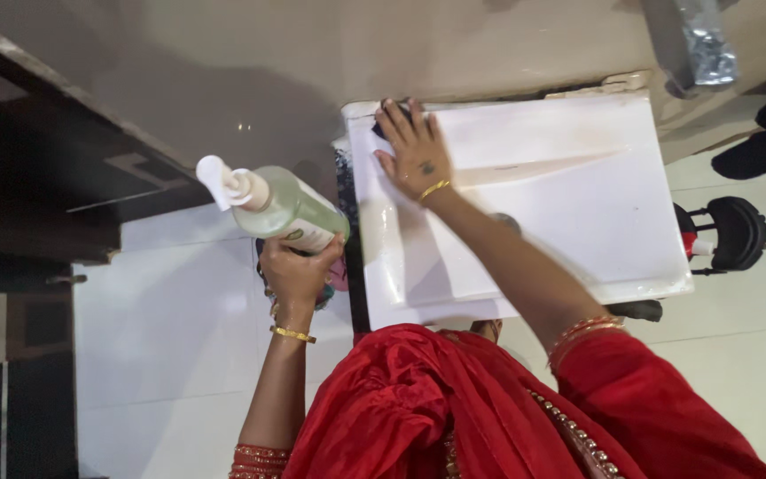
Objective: The person cleans a white bathroom sink using a black sponge and liquid soap. They apply soap to the sponge, scrub the sink basin, faucet, and surrounding countertop, and rinse the sponge under running water. The person also wipes the sink's edge and the wall behind the faucet.
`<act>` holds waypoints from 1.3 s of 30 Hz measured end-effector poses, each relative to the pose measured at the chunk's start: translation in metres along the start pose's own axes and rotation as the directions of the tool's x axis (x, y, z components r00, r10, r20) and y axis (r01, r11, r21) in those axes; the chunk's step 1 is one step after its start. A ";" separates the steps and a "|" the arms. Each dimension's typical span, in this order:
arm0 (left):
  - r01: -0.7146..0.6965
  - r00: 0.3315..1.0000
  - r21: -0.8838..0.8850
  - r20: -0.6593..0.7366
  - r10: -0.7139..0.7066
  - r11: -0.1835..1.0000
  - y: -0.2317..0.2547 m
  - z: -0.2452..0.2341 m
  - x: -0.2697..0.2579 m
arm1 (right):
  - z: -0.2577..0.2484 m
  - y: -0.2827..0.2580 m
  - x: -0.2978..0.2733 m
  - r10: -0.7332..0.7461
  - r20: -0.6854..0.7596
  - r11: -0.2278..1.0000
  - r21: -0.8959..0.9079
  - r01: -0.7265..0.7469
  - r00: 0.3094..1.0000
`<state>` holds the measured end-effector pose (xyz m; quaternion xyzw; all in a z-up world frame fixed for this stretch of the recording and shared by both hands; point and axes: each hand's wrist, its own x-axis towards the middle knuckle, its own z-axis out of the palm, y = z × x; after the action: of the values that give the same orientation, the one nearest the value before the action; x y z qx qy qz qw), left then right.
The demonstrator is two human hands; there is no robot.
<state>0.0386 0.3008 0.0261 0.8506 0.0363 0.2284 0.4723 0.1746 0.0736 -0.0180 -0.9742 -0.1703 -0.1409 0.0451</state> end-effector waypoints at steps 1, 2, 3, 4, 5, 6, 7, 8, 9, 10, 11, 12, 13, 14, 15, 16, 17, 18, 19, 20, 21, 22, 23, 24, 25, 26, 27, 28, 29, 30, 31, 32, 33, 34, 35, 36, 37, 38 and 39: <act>-0.015 1.000 -0.020 0.000 0.015 1.000 0.003 0.001 -0.001 | -0.002 -0.009 -0.005 0.046 -0.058 0.997 -0.064 -0.050 0.997; -0.030 1.000 -0.040 -0.001 0.030 0.999 0.006 0.003 -0.001 | -0.006 -0.008 -0.013 -0.032 -0.032 0.999 0.002 0.032 0.999; -0.045 0.999 -0.061 -0.003 0.045 0.997 0.009 0.006 0.001 | -0.011 -0.003 -0.023 -0.111 -0.012 0.991 0.070 0.112 0.994; -0.037 0.999 -0.045 0.016 0.037 0.998 0.011 0.007 0.000 | -0.013 0.005 -0.033 -0.190 0.008 0.972 0.143 0.187 0.982; -0.029 0.999 -0.029 0.034 0.030 0.999 0.013 0.009 -0.001 | -0.014 0.026 -0.034 -0.123 0.180 0.986 0.133 0.099 0.976; -0.023 0.998 -0.017 0.054 0.024 1.000 0.015 0.013 -0.001 | -0.016 0.058 -0.033 -0.048 0.345 0.994 0.105 0.012 0.937; 0.000 0.997 -0.068 0.082 0.006 0.998 0.017 0.017 -0.002 | -0.018 0.089 -0.047 0.060 0.172 0.991 0.108 -0.080 0.983; 0.026 0.994 -0.118 0.106 -0.013 0.993 0.019 0.021 -0.004 | -0.020 0.122 -0.062 0.163 -0.009 0.979 0.124 -0.160 0.987; 0.053 0.991 -0.167 0.131 -0.031 0.985 0.021 0.026 -0.005 | -0.023 0.160 -0.076 0.295 -0.023 0.952 0.093 -0.292 0.955; 0.026 0.989 -0.165 0.146 -0.002 0.986 0.023 0.031 -0.007 | -0.022 0.191 -0.087 0.422 -0.041 0.906 0.069 -0.418 0.906; -0.002 0.987 -0.163 0.160 0.028 0.987 0.025 0.037 -0.010 | -0.015 0.213 -0.095 0.484 -0.118 0.872 -0.023 -0.490 0.867; -0.030 0.983 -0.162 0.176 0.059 0.986 0.028 0.042 -0.012 | -0.005 0.228 -0.102 0.535 -0.199 0.820 -0.109 -0.562 0.821; -0.022 0.983 -0.213 0.172 0.059 0.977 0.030 0.048 -0.013 | 0.009 0.236 -0.105 0.573 -0.284 0.753 -0.186 -0.631 0.768; -0.013 0.983 -0.267 0.172 0.061 0.964 0.033 0.055 -0.013 | 0.031 0.226 -0.097 0.560 -0.337 0.763 -0.148 -0.630 0.757; -0.005 0.983 -0.320 0.172 0.063 0.947 0.035 0.063 -0.014 | 0.048 0.212 -0.087 0.545 -0.389 0.773 -0.110 -0.625 0.743; -0.001 0.980 -0.312 0.187 0.062 0.950 0.036 0.067 -0.014 | 0.061 0.187 -0.080 0.474 -0.326 0.852 -0.066 -0.520 0.818; 0.002 0.978 -0.303 0.201 0.062 0.953 0.036 0.069 -0.013 | 0.072 0.148 -0.072 0.390 -0.266 0.913 -0.013 -0.408 0.882; 0.004 0.975 -0.294 0.214 0.061 0.956 0.035 0.072 -0.010 | 0.070 0.116 -0.074 0.270 -0.142 0.959 0.124 -0.254 0.952; 0.018 0.976 -0.281 0.212 0.043 0.960 0.034 0.075 -0.009 | 0.052 0.118 -0.080 0.210 -0.099 0.970 0.143 -0.194 0.973; 0.033 0.977 -0.262 0.212 0.025 0.965 0.032 0.076 -0.008 | 0.038 0.119 -0.085 0.149 -0.056 0.976 0.171 -0.137 0.987; 0.047 0.977 -0.243 0.212 0.006 0.969 0.031 0.075 -0.009 | 0.027 0.120 -0.089 0.086 -0.016 0.976 0.202 -0.081 0.996; 0.000 0.981 -0.229 0.190 0.044 0.974 0.030 0.076 -0.009 | 0.010 0.143 -0.096 0.159 -0.011 0.979 0.128 -0.157 0.987; -0.046 0.982 -0.214 0.168 0.083 0.976 0.029 0.075 -0.010 | -0.009 0.176 -0.108 0.233 -0.010 0.971 0.054 -0.232 0.972; -0.080 0.984 -0.198 0.144 0.110 0.977 0.028 0.077 -0.014 | -0.024 0.206 -0.124 0.424 0.002 0.903 0.076 -0.423 0.905; -0.182 0.974 -0.097 0.118 0.193 0.978 0.026 0.080 -0.012 | -0.036 0.234 -0.138 0.598 0.019 0.797 0.095 -0.597 0.801; -0.270 0.959 0.008 0.099 0.268 0.963 0.023 0.082 -0.012 | -0.041 0.257 -0.146 0.592 -0.122 0.802 -0.014 -0.598 0.797; -0.350 0.936 0.114 0.089 0.342 0.930 0.022 0.082 -0.013 | -0.040 0.272 -0.150 0.561 -0.259 0.789 -0.121 -0.602 0.787; -0.337 0.939 0.082 0.103 0.328 0.938 0.021 0.083 -0.014 | -0.032 0.276 -0.144 0.625 -0.263 0.724 -0.159 -0.672 0.735; -0.323 0.942 0.049 0.118 0.315 0.945 0.021 0.082 -0.014 | -0.019 0.271 -0.132 0.683 -0.272 0.650 -0.196 -0.734 0.678; -0.305 0.945 0.025 0.129 0.300 0.952 0.021 0.080 -0.016 | -0.008 0.260 -0.118 0.731 -0.281 0.578 -0.227 -0.783 0.621; -0.306 0.948 0.067 0.116 0.297 0.950 0.022 0.081 -0.019 | -0.002 0.247 -0.108 0.739 -0.131 0.644 -0.147 -0.751 0.660; -0.313 0.947 0.112 0.109 0.301 0.943 0.023 0.083 -0.017 | 0.003 0.228 -0.102 0.725 0.021 0.688 -0.050 -0.724 0.688; -0.319 0.947 0.157 0.103 0.306 0.935 0.024 0.083 -0.017 | 0.006 0.206 -0.103 0.544 -0.034 0.838 -0.031 -0.545 0.838; -0.328 0.943 0.156 0.110 0.314 0.932 0.025 0.084 -0.015 | 0.004 0.192 -0.108 0.338 -0.096 0.940 -0.023 -0.341 0.936; -0.338 0.939 0.156 0.118 0.322 0.928 0.026 0.084 -0.013 | -0.005 0.197 -0.114 0.385 -0.009 0.923 0.008 -0.384 0.923; -0.342 0.938 0.157 0.124 0.325 0.927 0.027 0.084 -0.015 | -0.015 0.210 -0.125 0.421 0.083 0.905 0.034 -0.425 0.903; -0.301 0.949 0.140 0.147 0.280 0.943 0.026 0.083 -0.017 | -0.024 0.227 -0.137 0.451 0.176 0.883 0.055 -0.466 0.875; -0.256 0.958 0.127 0.164 0.234 0.958 0.025 0.083 -0.018 | -0.031 0.251 -0.141 0.510 -0.008 0.858 -0.069 -0.509 0.860; -0.210 0.966 0.113 0.180 0.188 0.971 0.023 0.084 -0.018 | -0.032 0.269 -0.136 0.532 -0.198 0.807 -0.177 -0.564 0.823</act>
<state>0.0546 0.2173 0.0011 0.8953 -0.0744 0.1993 0.3912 0.1360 -0.2266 -0.0378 -0.9680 0.1394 -0.2080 -0.0162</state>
